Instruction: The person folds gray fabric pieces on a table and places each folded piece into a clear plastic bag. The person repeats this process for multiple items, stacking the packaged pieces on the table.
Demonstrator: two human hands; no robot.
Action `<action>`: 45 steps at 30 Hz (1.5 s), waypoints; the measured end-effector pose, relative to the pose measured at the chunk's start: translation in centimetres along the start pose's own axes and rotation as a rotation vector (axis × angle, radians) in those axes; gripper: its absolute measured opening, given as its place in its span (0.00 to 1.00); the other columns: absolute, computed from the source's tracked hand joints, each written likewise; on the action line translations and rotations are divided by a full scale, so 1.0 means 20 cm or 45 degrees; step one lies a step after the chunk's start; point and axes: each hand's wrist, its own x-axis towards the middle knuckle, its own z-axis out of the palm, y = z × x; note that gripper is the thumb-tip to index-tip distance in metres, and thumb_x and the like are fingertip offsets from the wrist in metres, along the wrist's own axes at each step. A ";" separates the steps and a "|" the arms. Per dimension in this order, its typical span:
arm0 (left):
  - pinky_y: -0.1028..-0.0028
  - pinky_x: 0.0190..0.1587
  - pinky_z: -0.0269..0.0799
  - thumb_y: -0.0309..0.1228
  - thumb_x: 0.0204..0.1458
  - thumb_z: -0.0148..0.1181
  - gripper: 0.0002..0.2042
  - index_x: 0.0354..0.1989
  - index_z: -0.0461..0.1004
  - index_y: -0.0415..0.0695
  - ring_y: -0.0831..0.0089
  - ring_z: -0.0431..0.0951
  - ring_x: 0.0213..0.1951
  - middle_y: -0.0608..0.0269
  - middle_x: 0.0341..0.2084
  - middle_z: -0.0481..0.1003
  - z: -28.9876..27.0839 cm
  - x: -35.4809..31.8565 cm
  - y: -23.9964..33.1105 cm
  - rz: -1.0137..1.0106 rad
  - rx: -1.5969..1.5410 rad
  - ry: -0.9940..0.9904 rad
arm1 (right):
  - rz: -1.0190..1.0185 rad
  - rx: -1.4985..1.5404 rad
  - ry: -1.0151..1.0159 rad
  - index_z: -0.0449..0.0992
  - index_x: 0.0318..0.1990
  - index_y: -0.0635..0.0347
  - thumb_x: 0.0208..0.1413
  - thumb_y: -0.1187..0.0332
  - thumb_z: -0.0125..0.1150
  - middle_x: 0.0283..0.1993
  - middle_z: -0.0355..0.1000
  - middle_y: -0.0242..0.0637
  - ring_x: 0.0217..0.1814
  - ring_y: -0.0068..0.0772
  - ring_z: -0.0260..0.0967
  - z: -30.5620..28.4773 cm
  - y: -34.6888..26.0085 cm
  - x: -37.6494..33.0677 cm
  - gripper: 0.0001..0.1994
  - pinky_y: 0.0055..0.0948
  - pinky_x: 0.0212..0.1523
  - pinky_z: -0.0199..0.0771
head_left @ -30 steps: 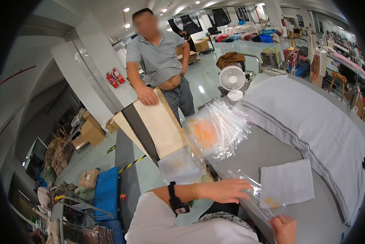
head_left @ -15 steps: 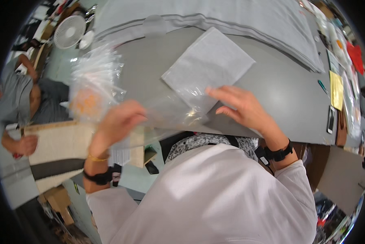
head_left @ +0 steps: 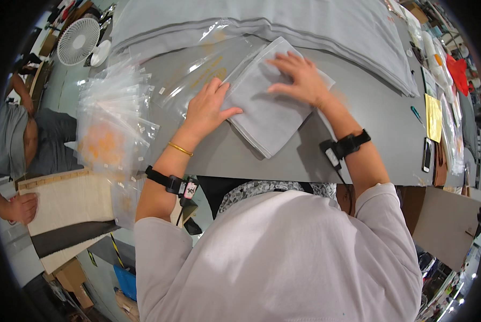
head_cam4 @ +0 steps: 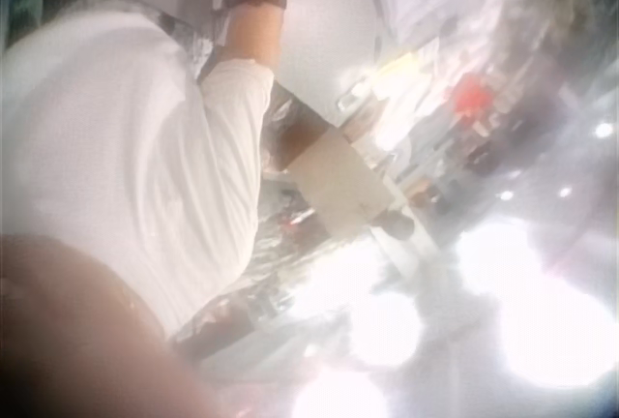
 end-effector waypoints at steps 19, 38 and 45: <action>0.62 0.48 0.77 0.20 0.57 0.56 0.17 0.55 0.77 0.42 0.52 0.81 0.45 0.56 0.48 0.77 0.23 -0.14 0.42 -0.147 -0.789 0.146 | 0.003 0.320 0.259 0.86 0.47 0.50 0.48 0.69 0.74 0.51 0.80 0.43 0.60 0.50 0.76 -0.07 -0.38 -0.48 0.16 0.44 0.54 0.74; 0.61 0.49 0.77 0.27 0.57 0.66 0.13 0.50 0.80 0.39 0.56 0.80 0.45 0.55 0.43 0.78 -0.08 -0.47 0.54 0.332 -0.654 -0.268 | -0.431 0.151 -0.359 0.75 0.67 0.34 0.56 0.61 0.68 0.79 0.57 0.45 0.83 0.54 0.48 -0.06 -0.27 -0.25 0.28 0.58 0.80 0.41; 0.55 0.71 0.60 0.45 0.58 0.65 0.35 0.66 0.65 0.32 0.44 0.63 0.68 0.38 0.62 0.65 0.28 -0.38 0.53 0.186 -0.086 -0.181 | -0.391 0.153 -0.315 0.77 0.64 0.33 0.60 0.66 0.63 0.76 0.63 0.40 0.84 0.53 0.45 0.14 -0.31 -0.15 0.24 0.64 0.79 0.41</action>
